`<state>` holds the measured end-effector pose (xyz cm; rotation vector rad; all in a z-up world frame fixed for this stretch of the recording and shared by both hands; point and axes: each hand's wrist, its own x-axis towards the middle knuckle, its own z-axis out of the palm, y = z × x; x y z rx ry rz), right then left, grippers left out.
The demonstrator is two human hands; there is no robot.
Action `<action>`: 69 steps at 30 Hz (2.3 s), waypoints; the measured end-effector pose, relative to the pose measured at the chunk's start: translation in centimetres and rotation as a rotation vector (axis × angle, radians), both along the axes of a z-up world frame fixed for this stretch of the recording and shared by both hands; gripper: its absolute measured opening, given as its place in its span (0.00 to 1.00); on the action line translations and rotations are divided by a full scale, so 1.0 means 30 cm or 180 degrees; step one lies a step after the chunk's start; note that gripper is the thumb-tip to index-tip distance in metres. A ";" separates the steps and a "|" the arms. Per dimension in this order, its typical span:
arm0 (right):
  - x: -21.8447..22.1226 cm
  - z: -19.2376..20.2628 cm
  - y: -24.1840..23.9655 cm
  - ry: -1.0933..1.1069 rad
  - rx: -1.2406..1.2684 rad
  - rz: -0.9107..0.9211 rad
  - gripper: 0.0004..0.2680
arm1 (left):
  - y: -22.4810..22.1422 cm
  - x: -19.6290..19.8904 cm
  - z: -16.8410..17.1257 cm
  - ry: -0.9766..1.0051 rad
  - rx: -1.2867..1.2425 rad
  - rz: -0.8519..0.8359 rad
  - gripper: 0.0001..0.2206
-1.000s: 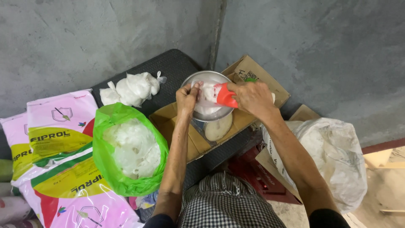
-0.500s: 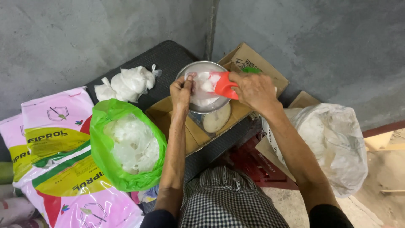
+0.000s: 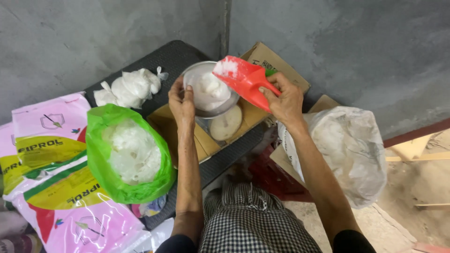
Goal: Measuring and bagging insecticide powder using a scale and a scoop.
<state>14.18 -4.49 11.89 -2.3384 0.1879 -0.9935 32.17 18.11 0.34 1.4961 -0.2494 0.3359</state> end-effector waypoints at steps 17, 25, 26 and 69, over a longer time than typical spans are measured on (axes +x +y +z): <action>-0.881 0.051 -0.510 0.0973 0.0476 -0.0550 0.10 | -0.532 -0.841 0.066 -0.0048 -0.0058 -0.0178 0.10; -0.843 -0.243 -0.578 0.2297 0.0181 -0.0483 0.15 | -0.779 -1.089 -0.109 0.0462 0.0577 -0.1054 0.09; -0.835 -0.258 -0.563 0.1950 0.0087 -0.0180 0.16 | -0.820 -1.082 -0.190 0.0408 0.0598 -0.1111 0.12; -0.781 -0.400 -0.417 -0.0038 0.1427 0.1557 0.20 | -1.072 -1.196 -0.234 0.2668 -0.2110 -0.2237 0.31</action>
